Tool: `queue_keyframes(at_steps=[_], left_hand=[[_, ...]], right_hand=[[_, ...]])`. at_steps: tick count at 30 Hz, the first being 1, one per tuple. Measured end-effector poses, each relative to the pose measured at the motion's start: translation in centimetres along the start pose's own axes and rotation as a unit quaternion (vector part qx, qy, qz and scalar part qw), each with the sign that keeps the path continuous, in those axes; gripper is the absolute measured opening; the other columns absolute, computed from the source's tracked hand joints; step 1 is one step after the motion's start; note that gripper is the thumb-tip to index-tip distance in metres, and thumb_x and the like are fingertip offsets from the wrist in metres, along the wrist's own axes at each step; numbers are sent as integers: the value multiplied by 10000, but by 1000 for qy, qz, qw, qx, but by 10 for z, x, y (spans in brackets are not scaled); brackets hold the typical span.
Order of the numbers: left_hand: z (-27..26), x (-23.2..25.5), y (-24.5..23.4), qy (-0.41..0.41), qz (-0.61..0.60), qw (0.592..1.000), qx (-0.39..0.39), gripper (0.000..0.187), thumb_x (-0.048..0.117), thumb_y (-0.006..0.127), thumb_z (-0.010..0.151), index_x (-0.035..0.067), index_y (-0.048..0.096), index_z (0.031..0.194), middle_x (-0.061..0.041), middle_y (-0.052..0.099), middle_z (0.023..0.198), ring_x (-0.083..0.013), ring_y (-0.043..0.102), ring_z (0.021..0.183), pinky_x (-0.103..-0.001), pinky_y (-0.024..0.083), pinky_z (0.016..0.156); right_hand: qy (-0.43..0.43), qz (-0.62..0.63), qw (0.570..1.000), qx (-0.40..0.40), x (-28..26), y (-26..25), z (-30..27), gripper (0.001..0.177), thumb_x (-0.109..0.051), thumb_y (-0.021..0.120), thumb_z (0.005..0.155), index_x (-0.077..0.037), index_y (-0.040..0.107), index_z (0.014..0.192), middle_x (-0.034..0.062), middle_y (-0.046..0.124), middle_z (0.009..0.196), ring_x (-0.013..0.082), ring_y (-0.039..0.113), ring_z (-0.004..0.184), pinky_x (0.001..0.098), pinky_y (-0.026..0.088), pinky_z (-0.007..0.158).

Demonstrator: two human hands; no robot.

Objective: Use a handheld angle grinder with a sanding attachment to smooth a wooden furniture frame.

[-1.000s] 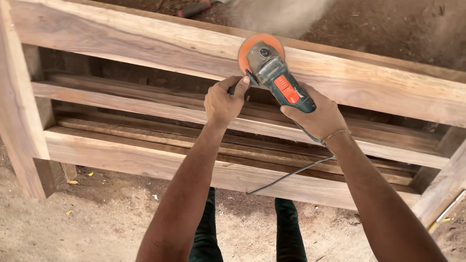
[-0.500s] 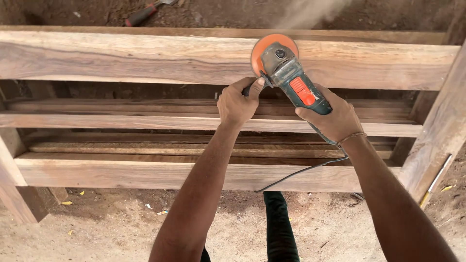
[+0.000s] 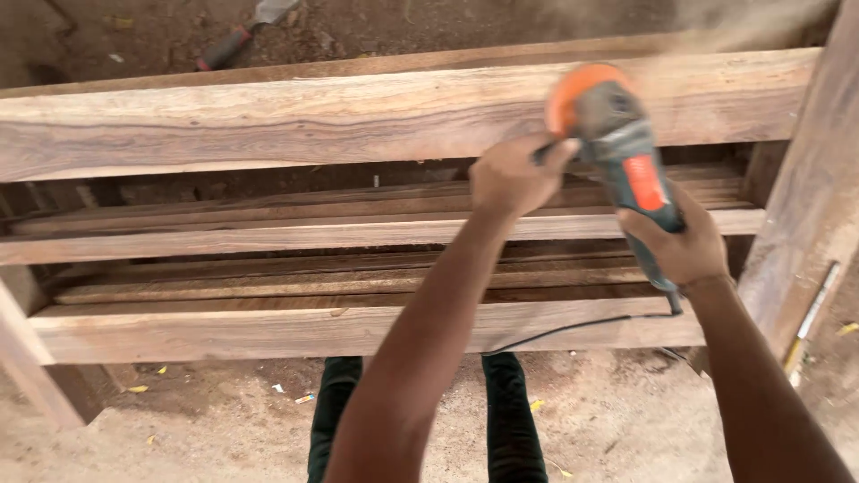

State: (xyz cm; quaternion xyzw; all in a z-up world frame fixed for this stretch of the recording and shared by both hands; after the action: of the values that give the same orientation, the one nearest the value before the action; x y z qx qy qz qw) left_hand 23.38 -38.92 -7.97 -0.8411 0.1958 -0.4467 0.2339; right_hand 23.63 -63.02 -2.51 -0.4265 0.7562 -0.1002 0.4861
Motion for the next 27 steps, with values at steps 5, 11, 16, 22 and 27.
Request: queue_keyframes(at_steps=[5, 11, 16, 22, 27], left_hand=[[17, 29, 2, 28, 128, 983, -129, 559, 715, 423, 957, 287, 733, 1141, 31, 736, 898, -121, 730, 829, -348, 606, 685], [-7, -45, -90, 70, 177, 971, -148, 513, 698, 433, 926, 303, 725, 1075, 26, 716, 785, -169, 723, 757, -384, 586, 658], [-53, -135, -236, 60, 192, 978, 55, 420, 623, 570, 938, 271, 779, 1030, -70, 768, 826, -304, 740, 762, -451, 574, 688], [-92, -234, -342, -40, 194, 974, 105, 357, 566, 618, 933, 274, 784, 1053, -91, 769, 858, -339, 744, 781, -467, 567, 701], [-132, -306, -390, -40, 151, 974, 166, 370, 544, 641, 974, 230, 787, 1104, -119, 761, 844, -346, 735, 807, -455, 560, 724]], right_hand=[[75, 66, 991, 86, 40, 39, -26, 483, -387, 775, 944, -57, 687, 1285, 60, 719, 1028, 159, 674, 901, 334, 530, 822], [150, 226, 959, 76, -20, 152, -24, 592, -526, 742, 865, -103, 634, 1264, 72, 721, 941, 184, 698, 783, 391, 579, 697], [176, 170, 964, -102, -138, 261, -13, 712, -617, 704, 798, -134, 587, 1309, 81, 743, 919, 202, 721, 746, 390, 604, 679], [83, 124, 974, -168, -234, 360, -7, 749, -714, 689, 776, -168, 571, 1275, 38, 719, 1012, 176, 701, 875, 399, 602, 749], [57, 90, 970, -217, -293, 405, -11, 770, -704, 701, 731, -152, 589, 1256, 97, 736, 959, 237, 740, 871, 412, 602, 786]])
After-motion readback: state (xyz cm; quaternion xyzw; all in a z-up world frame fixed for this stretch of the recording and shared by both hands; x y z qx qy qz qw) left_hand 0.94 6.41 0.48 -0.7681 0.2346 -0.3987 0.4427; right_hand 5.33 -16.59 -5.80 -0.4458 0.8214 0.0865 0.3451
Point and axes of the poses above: each hand's wrist, its own z-axis towards the middle knuckle, its own y-axis out of the palm, x = y × z, the point moved 4 cm from there along z, towards the middle knuckle
